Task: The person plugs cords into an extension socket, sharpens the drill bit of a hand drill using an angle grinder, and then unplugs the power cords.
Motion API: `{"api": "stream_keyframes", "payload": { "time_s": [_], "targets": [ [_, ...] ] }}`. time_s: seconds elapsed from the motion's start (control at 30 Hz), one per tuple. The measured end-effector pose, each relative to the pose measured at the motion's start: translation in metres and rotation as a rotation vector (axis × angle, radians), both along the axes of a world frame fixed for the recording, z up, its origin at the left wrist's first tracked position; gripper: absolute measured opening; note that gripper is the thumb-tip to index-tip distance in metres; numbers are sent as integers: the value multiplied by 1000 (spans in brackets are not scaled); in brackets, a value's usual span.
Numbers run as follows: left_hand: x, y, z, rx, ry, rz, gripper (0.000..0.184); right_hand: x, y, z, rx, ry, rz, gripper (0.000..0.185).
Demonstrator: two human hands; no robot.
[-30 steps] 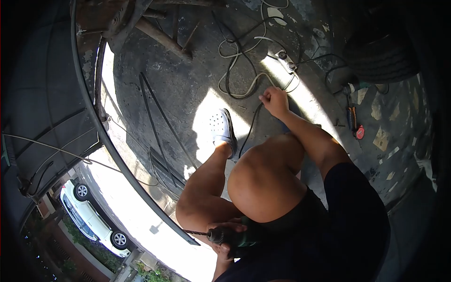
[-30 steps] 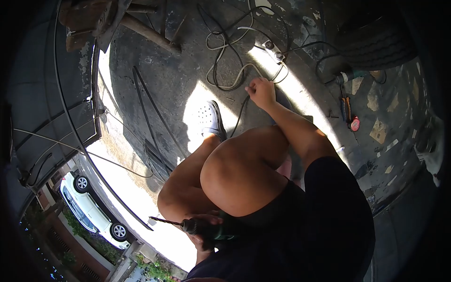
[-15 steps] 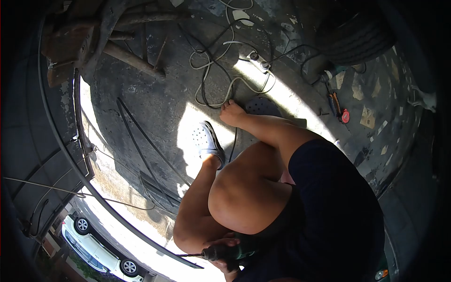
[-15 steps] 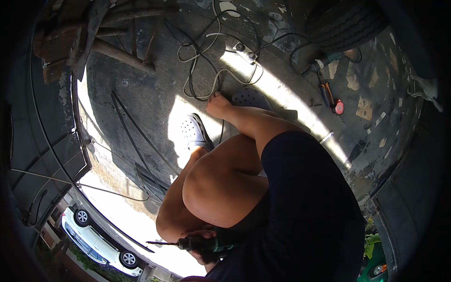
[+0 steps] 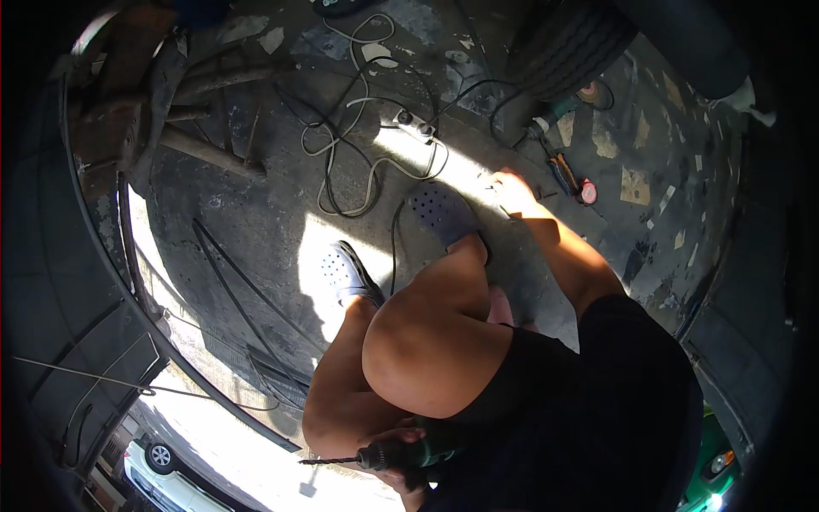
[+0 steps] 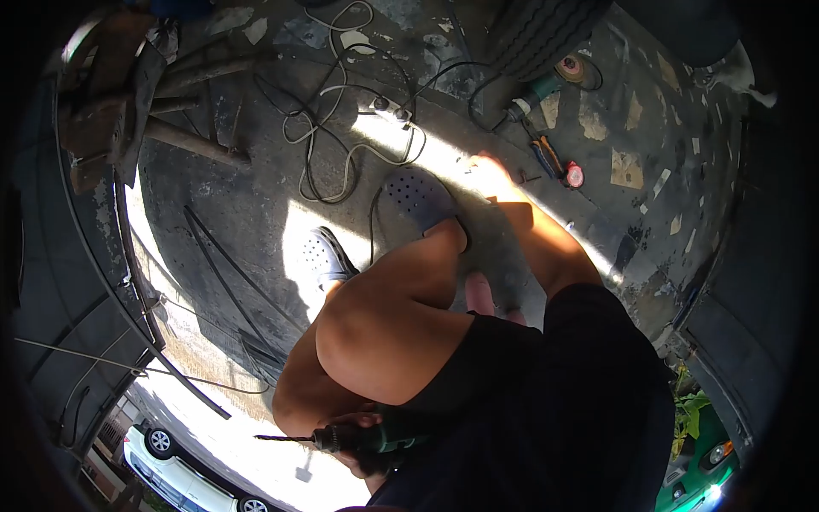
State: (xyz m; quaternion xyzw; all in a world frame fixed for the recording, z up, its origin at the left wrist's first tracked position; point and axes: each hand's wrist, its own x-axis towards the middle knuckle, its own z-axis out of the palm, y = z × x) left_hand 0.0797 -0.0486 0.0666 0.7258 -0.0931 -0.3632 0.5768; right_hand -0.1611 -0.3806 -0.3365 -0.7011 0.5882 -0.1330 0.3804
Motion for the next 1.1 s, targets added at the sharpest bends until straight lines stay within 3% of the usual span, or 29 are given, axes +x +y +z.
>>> {"api": "stream_keyframes", "payload": {
  "time_s": [0.07,0.1,0.2,0.23,0.3,0.33,0.4,0.47,0.53,0.57,0.63,0.67,0.73,0.77,0.8,0.87,0.9,0.97,1.1],
  "targets": [
    [5,0,2,-7,16,-22,81,-30,3,-23,228,69,174,17],
    [-2,-5,-1,-16,23,-30,81,-33,0,-17,175,112,249,22],
    [-6,-5,-4,-31,39,-52,80,-40,-1,-63,189,76,118,15],
    [-6,-6,-2,-26,39,-59,79,-28,-3,-53,196,69,113,15],
    [-8,-9,2,-19,39,-69,79,7,-19,-21,240,125,-444,22],
    [-8,-10,1,-20,40,-70,79,9,-27,-22,243,121,-442,22],
    [-10,-8,1,-16,43,-68,78,15,-51,-28,-124,37,-933,49],
    [-10,-4,2,-13,47,-68,78,12,-83,-25,-323,253,-1119,75],
    [-9,0,3,-10,54,-70,77,-5,-120,-8,-110,267,-1199,91],
    [-9,1,4,-10,58,-72,77,-16,-133,-9,-107,266,-1198,91],
    [-10,-3,3,-18,66,-70,77,-45,-160,-15,206,226,-1118,88],
    [-11,-6,3,-26,71,-66,76,-58,-170,-24,200,224,-1112,88],
    [-10,-10,-1,-38,78,-55,76,-80,-180,-48,385,115,-1077,77],
    [-8,-9,-4,-39,80,-46,76,-94,-184,-32,613,-149,-913,51],
    [-8,-7,-2,-34,83,-42,75,-101,-178,-25,621,-147,-907,51],
    [-10,-10,4,-48,87,-43,75,-111,-172,-2,623,-851,-1096,32],
    [-11,-15,2,-75,90,-52,75,-104,-165,30,638,-873,-1044,29],
    [-4,-29,5,-144,101,-138,74,-121,-139,37,764,-1102,-981,22],
    [-14,-33,6,-217,120,-223,71,-106,-50,110,649,-1099,-1037,22]
  ]
}}
